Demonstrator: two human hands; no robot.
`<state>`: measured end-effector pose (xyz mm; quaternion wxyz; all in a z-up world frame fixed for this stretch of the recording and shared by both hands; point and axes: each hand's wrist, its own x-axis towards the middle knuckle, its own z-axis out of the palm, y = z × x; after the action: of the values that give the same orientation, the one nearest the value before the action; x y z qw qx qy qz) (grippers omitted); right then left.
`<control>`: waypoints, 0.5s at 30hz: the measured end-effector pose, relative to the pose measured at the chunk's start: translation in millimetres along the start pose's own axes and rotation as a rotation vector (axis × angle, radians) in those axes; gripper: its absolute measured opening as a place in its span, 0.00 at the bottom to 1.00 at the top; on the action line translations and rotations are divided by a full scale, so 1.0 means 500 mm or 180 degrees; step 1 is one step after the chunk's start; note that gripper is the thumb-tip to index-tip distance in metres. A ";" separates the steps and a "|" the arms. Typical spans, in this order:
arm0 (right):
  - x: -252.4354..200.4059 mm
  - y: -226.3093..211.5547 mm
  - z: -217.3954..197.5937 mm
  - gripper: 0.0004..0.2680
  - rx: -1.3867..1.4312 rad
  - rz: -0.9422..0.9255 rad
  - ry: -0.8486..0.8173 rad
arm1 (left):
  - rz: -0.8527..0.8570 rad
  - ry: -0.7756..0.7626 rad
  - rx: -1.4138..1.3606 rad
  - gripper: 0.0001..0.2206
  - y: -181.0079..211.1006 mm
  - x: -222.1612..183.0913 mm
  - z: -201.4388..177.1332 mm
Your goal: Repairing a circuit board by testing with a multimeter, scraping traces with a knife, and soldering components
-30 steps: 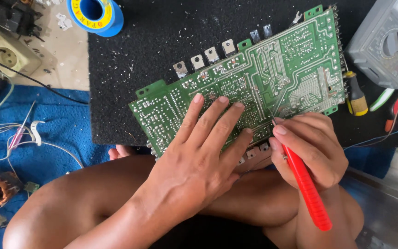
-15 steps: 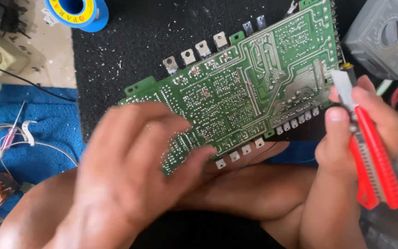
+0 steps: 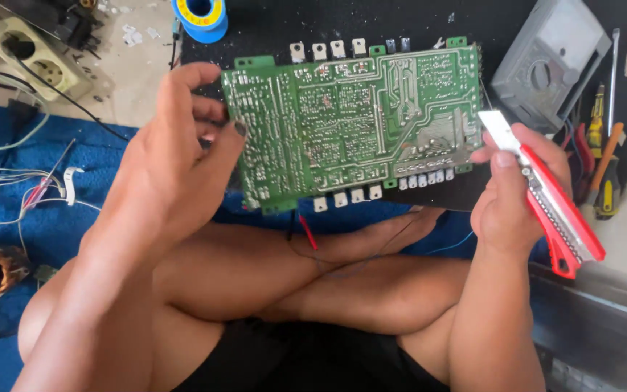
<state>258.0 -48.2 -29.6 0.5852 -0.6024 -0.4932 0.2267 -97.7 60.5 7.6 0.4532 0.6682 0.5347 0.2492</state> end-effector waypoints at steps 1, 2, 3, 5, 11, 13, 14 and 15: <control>-0.010 -0.012 0.001 0.11 0.0185 0.0248 0.0102 | 0.0236 0.0106 -0.0208 0.23 -0.010 0.004 0.001; -0.020 -0.022 0.002 0.12 0.0370 0.0496 0.0207 | 0.0473 0.0210 -0.0416 0.23 -0.021 0.010 0.003; -0.027 -0.031 -0.001 0.12 0.0392 0.0502 0.0190 | 0.0460 0.0228 -0.0398 0.23 -0.031 0.017 0.004; -0.042 -0.043 -0.004 0.14 0.0656 0.1052 0.0485 | 0.0503 0.0396 -0.0257 0.21 -0.056 0.032 0.007; -0.027 -0.019 -0.015 0.12 0.0908 0.1093 0.0424 | 0.0318 0.0567 0.0528 0.13 -0.070 0.056 0.000; -0.021 -0.010 -0.012 0.12 0.0879 0.1146 0.0419 | 0.0112 0.0473 0.0622 0.13 -0.060 0.069 -0.002; -0.017 -0.006 -0.009 0.12 0.0830 0.1162 0.0387 | -0.0084 0.0413 0.0681 0.13 -0.056 0.075 -0.004; -0.013 -0.001 -0.008 0.12 0.0845 0.1205 0.0397 | -0.0109 0.0387 0.0710 0.13 -0.055 0.081 -0.004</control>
<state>258.8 -55.8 -30.3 0.6357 -0.6147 -0.3003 0.3577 -100.4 99.6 -21.9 0.3471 0.6889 0.5970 0.2206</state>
